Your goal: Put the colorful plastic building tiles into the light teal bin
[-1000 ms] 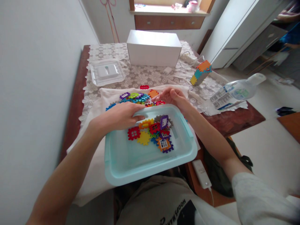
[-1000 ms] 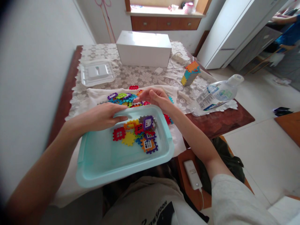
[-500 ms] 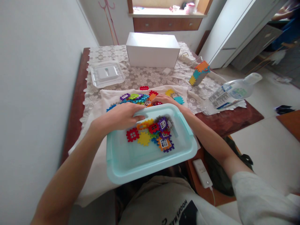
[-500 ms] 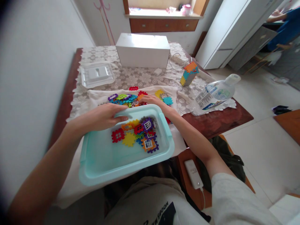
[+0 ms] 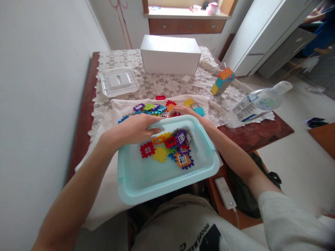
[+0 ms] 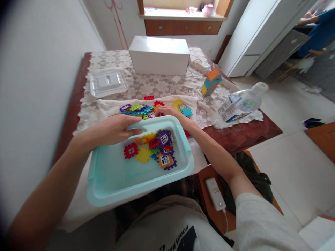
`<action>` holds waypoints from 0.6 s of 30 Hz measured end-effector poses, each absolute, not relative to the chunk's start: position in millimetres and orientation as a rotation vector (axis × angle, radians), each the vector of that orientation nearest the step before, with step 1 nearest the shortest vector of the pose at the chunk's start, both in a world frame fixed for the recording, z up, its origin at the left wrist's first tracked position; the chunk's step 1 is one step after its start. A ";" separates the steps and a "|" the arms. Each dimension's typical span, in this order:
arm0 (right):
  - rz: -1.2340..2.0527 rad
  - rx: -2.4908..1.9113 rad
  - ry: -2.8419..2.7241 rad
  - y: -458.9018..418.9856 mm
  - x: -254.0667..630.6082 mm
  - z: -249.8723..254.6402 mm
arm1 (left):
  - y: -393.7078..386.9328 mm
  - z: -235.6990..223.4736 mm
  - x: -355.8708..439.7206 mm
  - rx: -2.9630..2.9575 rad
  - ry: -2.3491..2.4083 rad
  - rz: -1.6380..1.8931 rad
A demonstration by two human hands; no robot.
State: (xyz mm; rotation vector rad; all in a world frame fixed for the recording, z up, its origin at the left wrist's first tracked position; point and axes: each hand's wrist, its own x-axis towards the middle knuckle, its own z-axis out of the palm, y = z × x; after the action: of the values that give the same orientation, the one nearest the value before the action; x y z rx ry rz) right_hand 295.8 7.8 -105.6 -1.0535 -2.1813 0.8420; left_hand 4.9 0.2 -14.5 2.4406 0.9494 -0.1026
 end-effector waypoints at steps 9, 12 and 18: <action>0.717 -1.120 -2.005 22.8 299.1 -114.4 | 0.5 -15.0 5.0 2.462 0.954 -0.098; 0.641 -1.193 -1.955 27.5 300.5 -118.7 | 0.2 -14.5 5.2 2.474 0.964 -0.112; 0.449 -1.305 -2.010 33.3 306.4 -123.2 | -0.8 -13.8 5.4 2.491 0.965 -0.106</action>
State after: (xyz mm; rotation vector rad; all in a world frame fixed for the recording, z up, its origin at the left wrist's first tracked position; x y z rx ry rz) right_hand 306.4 33.3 -123.2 -1.3046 -2.0105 0.4493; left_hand 5.4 -0.8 -13.8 2.4905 0.9646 -0.1062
